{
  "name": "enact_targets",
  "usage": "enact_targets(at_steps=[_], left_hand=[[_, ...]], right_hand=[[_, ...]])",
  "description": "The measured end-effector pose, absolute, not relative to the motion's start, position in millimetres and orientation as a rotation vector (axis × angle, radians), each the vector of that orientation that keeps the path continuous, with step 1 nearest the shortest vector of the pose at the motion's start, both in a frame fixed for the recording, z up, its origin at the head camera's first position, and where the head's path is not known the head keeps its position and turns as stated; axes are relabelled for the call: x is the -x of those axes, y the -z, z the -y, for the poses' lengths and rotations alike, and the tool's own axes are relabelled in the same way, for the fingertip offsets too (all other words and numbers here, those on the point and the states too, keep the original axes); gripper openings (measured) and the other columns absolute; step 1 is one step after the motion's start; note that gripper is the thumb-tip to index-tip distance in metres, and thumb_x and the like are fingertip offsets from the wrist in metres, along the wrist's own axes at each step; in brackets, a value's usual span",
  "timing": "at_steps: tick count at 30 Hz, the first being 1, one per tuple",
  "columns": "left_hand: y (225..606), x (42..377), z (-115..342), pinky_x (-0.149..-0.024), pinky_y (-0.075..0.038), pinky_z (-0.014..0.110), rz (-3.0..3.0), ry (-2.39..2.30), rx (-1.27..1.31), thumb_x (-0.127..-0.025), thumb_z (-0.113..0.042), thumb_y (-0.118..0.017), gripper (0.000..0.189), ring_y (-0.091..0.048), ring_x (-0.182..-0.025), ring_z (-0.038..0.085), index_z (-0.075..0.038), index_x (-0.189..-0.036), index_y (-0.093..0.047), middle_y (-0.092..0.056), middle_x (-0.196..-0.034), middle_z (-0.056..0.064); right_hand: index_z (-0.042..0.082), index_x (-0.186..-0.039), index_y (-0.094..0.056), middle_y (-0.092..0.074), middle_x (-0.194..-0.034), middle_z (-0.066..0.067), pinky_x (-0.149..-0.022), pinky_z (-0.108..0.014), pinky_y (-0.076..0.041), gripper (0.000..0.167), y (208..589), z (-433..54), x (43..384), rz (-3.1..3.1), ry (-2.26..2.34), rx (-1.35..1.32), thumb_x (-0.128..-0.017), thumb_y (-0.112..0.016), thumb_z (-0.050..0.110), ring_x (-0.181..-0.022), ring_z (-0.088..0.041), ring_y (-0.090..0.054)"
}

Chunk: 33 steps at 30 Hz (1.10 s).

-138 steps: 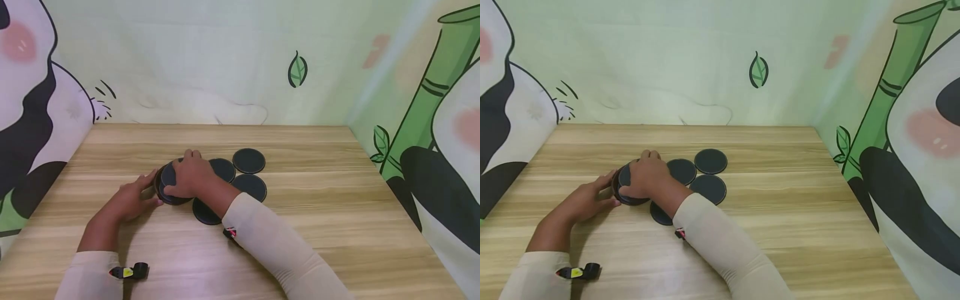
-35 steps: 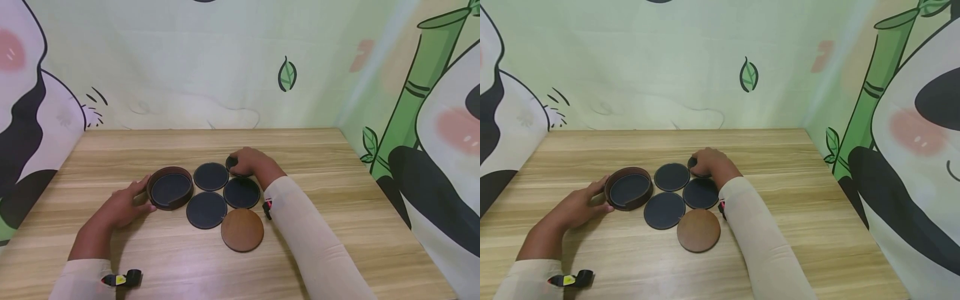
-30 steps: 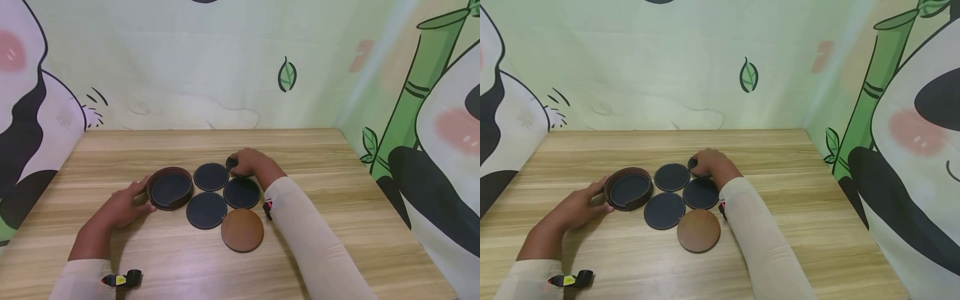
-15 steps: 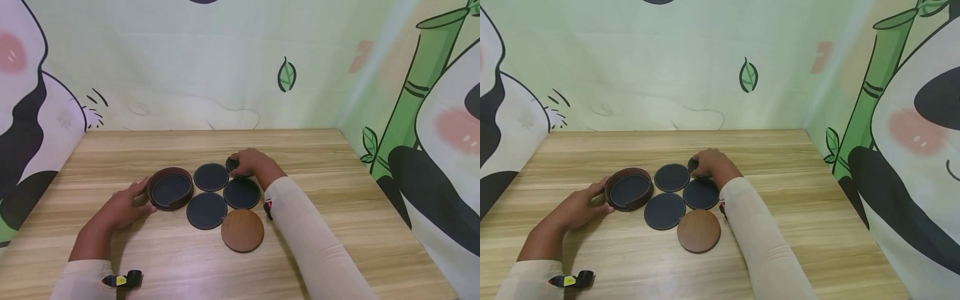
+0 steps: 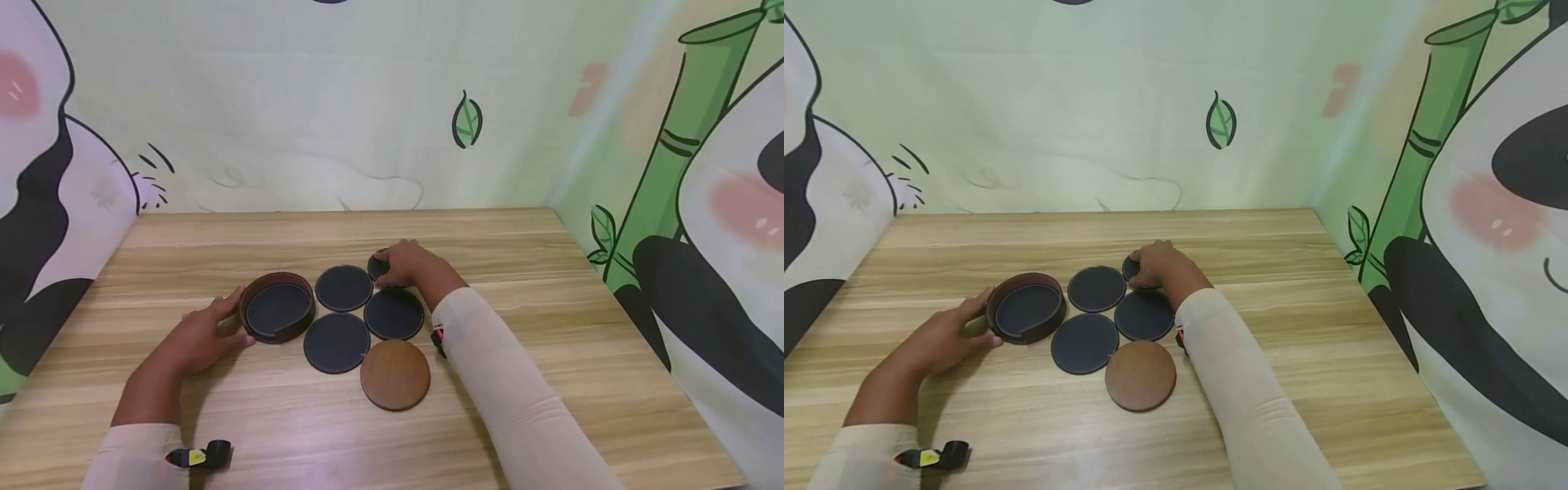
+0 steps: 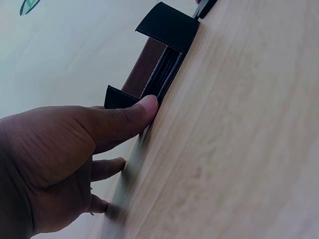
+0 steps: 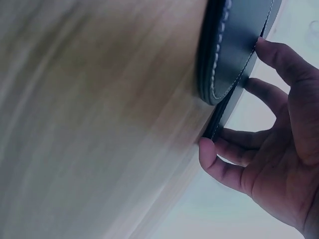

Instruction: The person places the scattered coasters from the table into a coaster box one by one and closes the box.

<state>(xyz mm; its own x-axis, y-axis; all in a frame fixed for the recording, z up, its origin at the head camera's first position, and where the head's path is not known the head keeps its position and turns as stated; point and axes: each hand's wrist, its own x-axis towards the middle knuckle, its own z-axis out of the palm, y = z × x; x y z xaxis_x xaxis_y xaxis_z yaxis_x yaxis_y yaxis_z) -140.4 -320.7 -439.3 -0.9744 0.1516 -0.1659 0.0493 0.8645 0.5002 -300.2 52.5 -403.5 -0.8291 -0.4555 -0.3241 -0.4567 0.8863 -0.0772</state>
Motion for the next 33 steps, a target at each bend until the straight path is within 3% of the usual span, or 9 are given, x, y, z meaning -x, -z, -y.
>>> enact_targets(at_steps=[16, 27, 33], left_hand=[[441.6, 141.9, 321.1, -0.117, -0.029, 0.088, -2.853, -0.757, -0.183, -0.098, -0.045, -0.082, 0.106, -0.027, -0.150, 0.077, -0.015, -0.176, -0.017, -0.026, -0.168, 0.047], [440.5, 139.7, 321.9, -0.116, -0.028, 0.089, -2.835, -0.764, -0.149, -0.098, -0.045, -0.081, 0.106, -0.024, -0.151, 0.078, -0.017, -0.176, -0.015, -0.023, -0.169, 0.047], [440.9, 139.7, 322.7, -0.116, -0.028, 0.089, -2.838, -0.765, -0.155, -0.098, -0.046, -0.081, 0.106, -0.024, -0.151, 0.078, -0.017, -0.176, -0.016, -0.023, -0.169, 0.046]], right_hand=[[0.022, -0.168, -0.046, -0.044, -0.174, -0.017, -0.135, -0.058, -0.032, 0.070, 402.7, -53.3, 299.6, -2.707, 0.075, 0.612, -0.105, -0.066, 0.044, -0.167, -0.050, -0.026], [0.024, -0.166, -0.049, -0.048, -0.171, -0.017, -0.131, -0.057, -0.037, 0.072, 407.1, -55.1, 300.1, -2.750, 0.096, 0.631, -0.100, -0.066, 0.048, -0.164, -0.051, -0.029], [0.025, -0.164, -0.053, -0.054, -0.164, -0.018, -0.125, -0.056, -0.043, 0.070, 408.9, -58.5, 302.1, -2.774, 0.141, 0.635, -0.098, -0.065, 0.049, -0.157, -0.047, -0.039]])
